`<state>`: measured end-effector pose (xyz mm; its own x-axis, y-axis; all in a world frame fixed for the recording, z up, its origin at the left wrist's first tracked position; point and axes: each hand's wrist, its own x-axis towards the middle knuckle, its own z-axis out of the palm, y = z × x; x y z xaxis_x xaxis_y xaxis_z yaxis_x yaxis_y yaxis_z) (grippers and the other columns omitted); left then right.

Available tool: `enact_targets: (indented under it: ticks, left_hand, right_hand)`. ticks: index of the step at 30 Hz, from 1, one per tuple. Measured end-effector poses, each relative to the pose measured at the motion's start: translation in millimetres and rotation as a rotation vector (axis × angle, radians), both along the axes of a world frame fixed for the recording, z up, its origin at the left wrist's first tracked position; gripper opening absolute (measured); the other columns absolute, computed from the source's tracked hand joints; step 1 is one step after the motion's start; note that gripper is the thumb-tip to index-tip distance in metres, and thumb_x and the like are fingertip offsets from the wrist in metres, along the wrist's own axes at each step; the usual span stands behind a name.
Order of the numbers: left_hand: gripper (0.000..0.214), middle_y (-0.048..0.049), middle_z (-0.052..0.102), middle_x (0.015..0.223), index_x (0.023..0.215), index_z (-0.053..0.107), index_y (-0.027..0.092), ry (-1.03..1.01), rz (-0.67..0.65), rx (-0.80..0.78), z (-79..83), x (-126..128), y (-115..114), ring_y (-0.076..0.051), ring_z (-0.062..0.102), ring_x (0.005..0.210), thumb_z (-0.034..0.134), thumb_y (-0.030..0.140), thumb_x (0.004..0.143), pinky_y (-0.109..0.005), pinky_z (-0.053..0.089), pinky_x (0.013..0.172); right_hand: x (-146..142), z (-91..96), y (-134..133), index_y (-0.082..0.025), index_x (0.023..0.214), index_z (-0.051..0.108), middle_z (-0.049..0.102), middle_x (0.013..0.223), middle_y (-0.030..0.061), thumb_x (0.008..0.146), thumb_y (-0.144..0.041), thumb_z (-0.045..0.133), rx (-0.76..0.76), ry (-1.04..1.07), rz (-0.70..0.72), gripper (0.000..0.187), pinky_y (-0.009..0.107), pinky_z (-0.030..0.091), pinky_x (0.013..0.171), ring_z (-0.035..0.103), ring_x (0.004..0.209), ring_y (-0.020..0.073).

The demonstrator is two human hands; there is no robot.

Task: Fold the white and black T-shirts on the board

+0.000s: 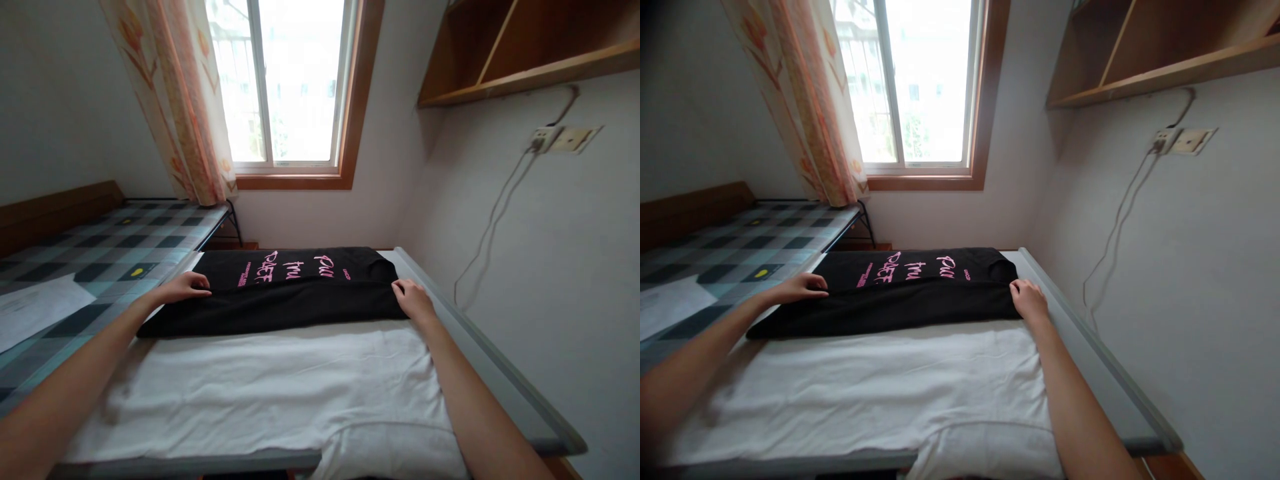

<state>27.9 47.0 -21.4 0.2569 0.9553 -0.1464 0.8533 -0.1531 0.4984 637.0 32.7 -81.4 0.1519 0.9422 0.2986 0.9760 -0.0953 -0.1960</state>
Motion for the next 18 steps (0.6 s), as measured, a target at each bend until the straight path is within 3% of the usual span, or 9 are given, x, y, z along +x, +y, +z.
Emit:
enact_targets:
  ticks: [5,11,18]
  left_hand:
    - [0.048,-0.0032,0.071,0.076,0.073,0.069,0.022,-0.013,0.138,0.188,-6.2,-27.6,4.9,-0.023,0.063,0.076,0.062,0.067,0.061,-0.029,0.047,0.071]
    - [0.044,-0.0040,0.073,0.082,0.073,0.070,0.024,0.053,0.144,0.259,-22.8,-23.1,11.6,-0.025,0.065,0.084,0.058,0.065,0.064,-0.030,0.048,0.075]
    - [0.039,-0.0050,0.073,0.099,0.084,0.072,0.026,0.247,0.237,0.352,-26.4,-19.1,2.4,-0.030,0.064,0.100,0.055,0.059,0.072,-0.036,0.045,0.085]
  right_hand:
    - [0.1,-1.1,1.0,-0.019,0.103,0.069,0.067,0.107,0.0105,0.095,-0.032,0.041,-0.016,0.016,-0.010,0.032,0.032,0.041,0.079,0.059,0.095,0.0240]
    - [-5.4,2.6,-4.4,-0.021,0.105,0.069,0.067,0.108,0.0101,0.094,-0.033,0.043,0.000,-0.017,-0.027,0.031,0.035,0.040,0.078,0.058,0.094,0.0249]
    - [-21.4,8.5,-10.4,-0.019,0.104,0.071,0.067,0.107,0.0126,0.090,-0.027,0.048,0.224,-0.162,-0.042,0.028,0.044,0.036,0.087,0.053,0.102,0.0295]
